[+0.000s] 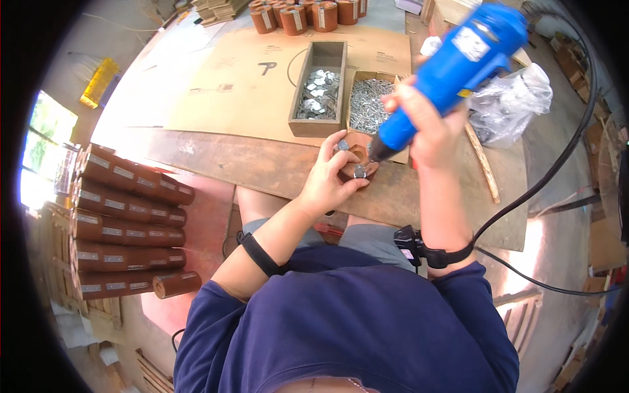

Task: Attaching metal brackets and components to cylindrical tubes using an electric screwdriver, hammer, and manual screwdriver.

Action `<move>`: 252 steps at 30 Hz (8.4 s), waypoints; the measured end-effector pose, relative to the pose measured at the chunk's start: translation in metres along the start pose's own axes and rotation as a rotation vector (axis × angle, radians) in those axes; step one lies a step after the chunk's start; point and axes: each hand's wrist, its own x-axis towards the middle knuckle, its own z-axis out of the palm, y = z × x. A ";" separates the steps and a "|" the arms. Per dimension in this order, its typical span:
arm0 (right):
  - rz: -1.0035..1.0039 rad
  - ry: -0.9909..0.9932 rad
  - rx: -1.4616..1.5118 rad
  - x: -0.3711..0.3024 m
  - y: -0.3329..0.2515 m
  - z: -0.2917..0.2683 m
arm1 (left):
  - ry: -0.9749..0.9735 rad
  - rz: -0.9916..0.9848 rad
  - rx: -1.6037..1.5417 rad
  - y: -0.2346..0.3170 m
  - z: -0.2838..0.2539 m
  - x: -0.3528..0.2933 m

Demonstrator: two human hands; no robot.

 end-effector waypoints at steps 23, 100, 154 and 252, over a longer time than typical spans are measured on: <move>0.772 0.166 -1.620 -0.056 0.051 -0.220 | 0.050 0.032 -0.034 -0.006 0.000 -0.003; 0.098 -0.317 -1.495 -0.100 0.091 -0.071 | 0.357 -0.370 0.250 -0.228 -0.095 0.294; 0.013 -0.405 -1.486 -0.106 0.125 -0.112 | 1.202 -1.438 1.033 -0.069 -0.260 -0.353; 0.407 0.303 -1.603 0.001 -0.007 -0.217 | -0.088 0.180 0.117 0.009 -0.023 -0.016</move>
